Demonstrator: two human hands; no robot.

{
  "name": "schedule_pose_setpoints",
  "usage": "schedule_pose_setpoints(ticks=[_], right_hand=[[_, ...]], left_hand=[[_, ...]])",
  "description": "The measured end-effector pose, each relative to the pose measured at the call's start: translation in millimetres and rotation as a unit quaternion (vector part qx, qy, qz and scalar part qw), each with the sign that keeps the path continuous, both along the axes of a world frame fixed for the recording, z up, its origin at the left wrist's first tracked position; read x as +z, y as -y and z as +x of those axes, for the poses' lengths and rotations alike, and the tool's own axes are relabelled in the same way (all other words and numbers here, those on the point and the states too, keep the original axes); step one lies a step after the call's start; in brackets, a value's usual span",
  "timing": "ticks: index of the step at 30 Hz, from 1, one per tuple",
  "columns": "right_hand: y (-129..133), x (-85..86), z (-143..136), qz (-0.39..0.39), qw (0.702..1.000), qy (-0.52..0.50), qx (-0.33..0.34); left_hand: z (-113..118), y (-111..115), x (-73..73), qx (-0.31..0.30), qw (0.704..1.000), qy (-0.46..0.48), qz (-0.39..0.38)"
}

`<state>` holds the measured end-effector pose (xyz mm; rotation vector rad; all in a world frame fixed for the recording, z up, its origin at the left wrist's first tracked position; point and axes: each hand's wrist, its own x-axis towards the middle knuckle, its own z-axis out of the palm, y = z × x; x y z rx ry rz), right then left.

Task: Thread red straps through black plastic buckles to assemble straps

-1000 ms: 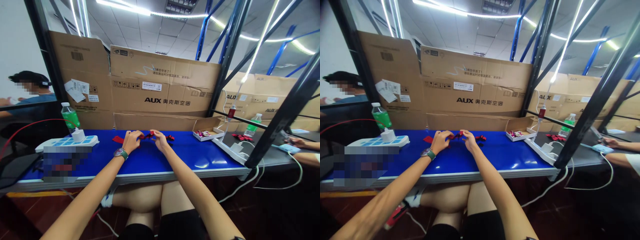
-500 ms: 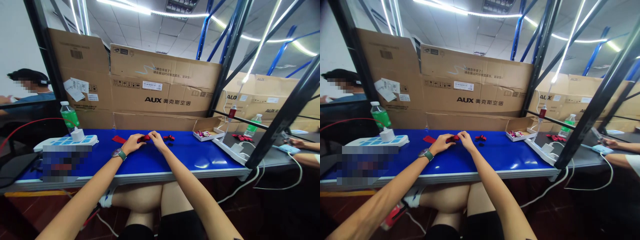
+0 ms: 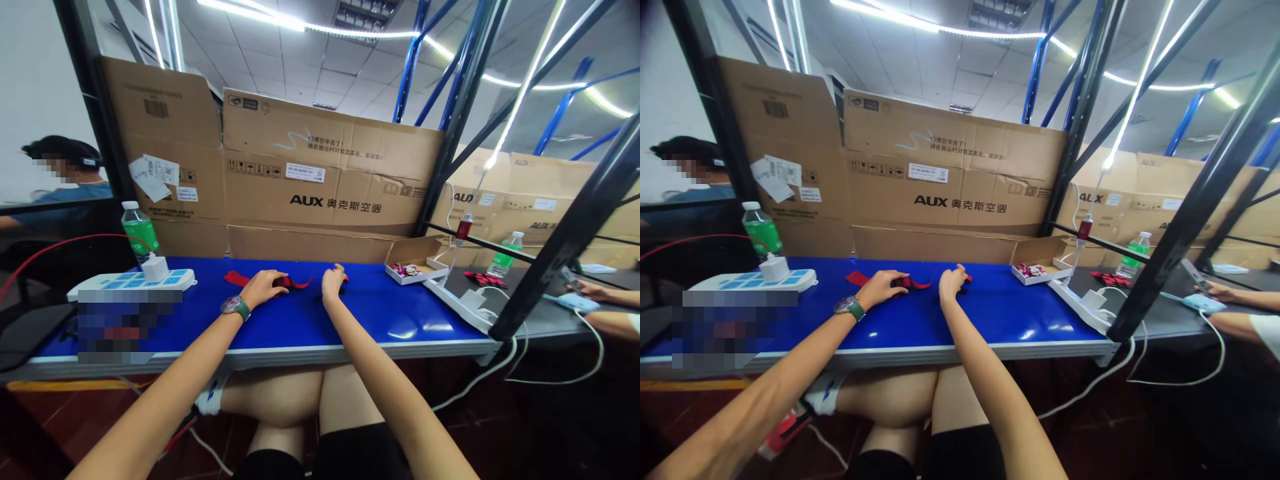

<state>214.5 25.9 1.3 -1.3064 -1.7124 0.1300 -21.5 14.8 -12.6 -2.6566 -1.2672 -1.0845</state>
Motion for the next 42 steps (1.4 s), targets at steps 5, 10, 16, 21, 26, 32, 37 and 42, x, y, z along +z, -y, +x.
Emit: schedule_pose_setpoints(ticks=[5,10,16,21,26,32,37,42], right_hand=[[15,-5.5,-16,0.009,0.988,0.096,0.120],[8,-17.5,-38,-0.049,0.980,0.090,0.171],[8,-19.6,-37,-0.008,0.974,0.137,0.179],[25,-9.9,-42,0.016,0.967,0.229,0.112],[26,-3.7,-42,0.055,0.962,0.252,0.095],[21,-5.3,-34,0.111,0.971,0.183,0.108],[16,-6.8,-31,0.118,0.971,0.160,0.135],[13,-6.7,-29,0.123,0.969,0.165,0.138]], left_hand=[[6,-4,-5.5,-0.036,0.997,0.052,-0.032],[11,-1,-6.8,0.006,0.985,0.152,-0.081],[10,-1,-2.9,0.049,0.978,0.193,-0.064],[13,1,-1.0,0.047,0.962,0.240,-0.121],[14,-2,-1.2,-0.014,0.923,0.344,-0.169],[9,-1,-0.7,-0.113,0.848,0.447,-0.261],[9,6,2.4,-0.121,0.843,0.430,-0.299],[10,8,4.8,-0.108,0.869,0.393,-0.280]])
